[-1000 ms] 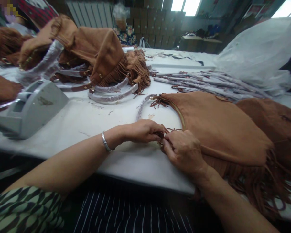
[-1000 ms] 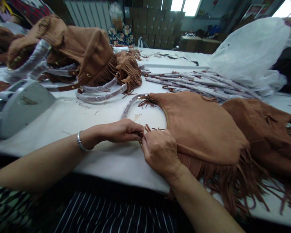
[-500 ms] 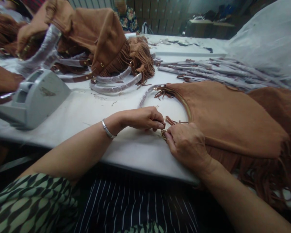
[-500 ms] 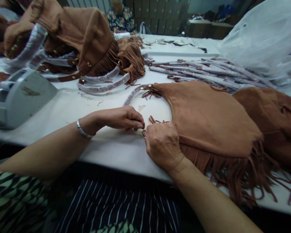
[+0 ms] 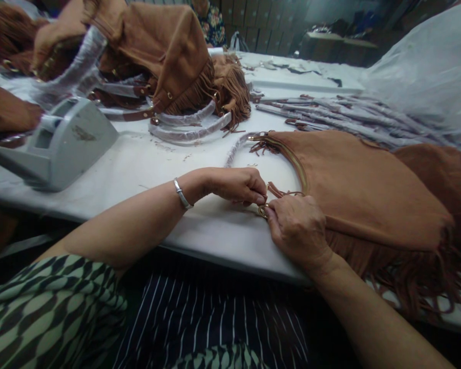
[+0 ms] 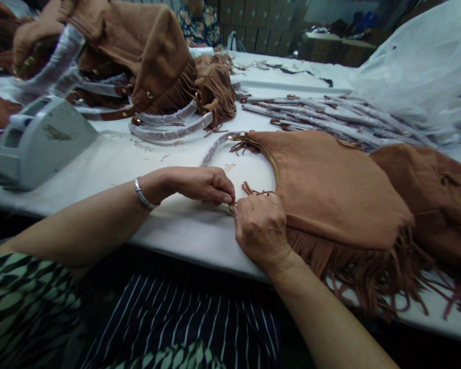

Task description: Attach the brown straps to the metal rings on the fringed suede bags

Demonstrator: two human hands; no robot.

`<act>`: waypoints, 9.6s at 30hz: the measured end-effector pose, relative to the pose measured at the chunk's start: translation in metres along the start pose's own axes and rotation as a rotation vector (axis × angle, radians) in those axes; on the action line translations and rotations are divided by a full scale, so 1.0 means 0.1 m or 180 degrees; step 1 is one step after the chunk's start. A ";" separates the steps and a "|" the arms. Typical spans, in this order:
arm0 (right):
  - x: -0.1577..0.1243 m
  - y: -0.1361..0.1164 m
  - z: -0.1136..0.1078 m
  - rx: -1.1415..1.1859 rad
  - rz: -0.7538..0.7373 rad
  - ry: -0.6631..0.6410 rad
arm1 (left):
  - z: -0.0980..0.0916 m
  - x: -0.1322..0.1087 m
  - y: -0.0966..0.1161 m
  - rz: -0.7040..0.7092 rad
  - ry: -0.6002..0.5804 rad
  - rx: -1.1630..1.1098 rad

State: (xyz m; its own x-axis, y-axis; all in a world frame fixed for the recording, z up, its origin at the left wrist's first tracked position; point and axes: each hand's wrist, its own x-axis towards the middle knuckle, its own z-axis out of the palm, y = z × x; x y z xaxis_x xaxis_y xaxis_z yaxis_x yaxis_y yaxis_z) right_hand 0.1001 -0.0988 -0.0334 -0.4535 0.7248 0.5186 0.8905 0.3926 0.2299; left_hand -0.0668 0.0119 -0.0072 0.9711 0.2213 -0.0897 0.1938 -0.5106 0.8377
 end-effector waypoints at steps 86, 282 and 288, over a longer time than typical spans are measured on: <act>0.53 0.71 -0.42 0.3857 0.1444 -0.2535 | 0.19 0.04 0.28 0.0097 0.1774 0.0356; 0.05 0.35 0.01 0.2716 0.0224 -0.0470 | 0.20 -0.16 0.13 -0.0444 0.1072 0.1476; 0.16 0.45 -0.02 0.3404 0.0701 -0.1100 | 0.24 -0.12 0.13 -0.0091 0.1050 0.2533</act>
State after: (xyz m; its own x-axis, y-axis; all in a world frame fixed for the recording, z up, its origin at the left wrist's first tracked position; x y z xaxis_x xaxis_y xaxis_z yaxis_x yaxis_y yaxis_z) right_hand 0.1328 -0.0711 -0.0130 -0.4247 0.8894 0.1688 0.5396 0.3984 -0.7417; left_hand -0.0729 -0.0179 -0.0081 0.8980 0.4100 0.1595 0.3774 -0.9043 0.1996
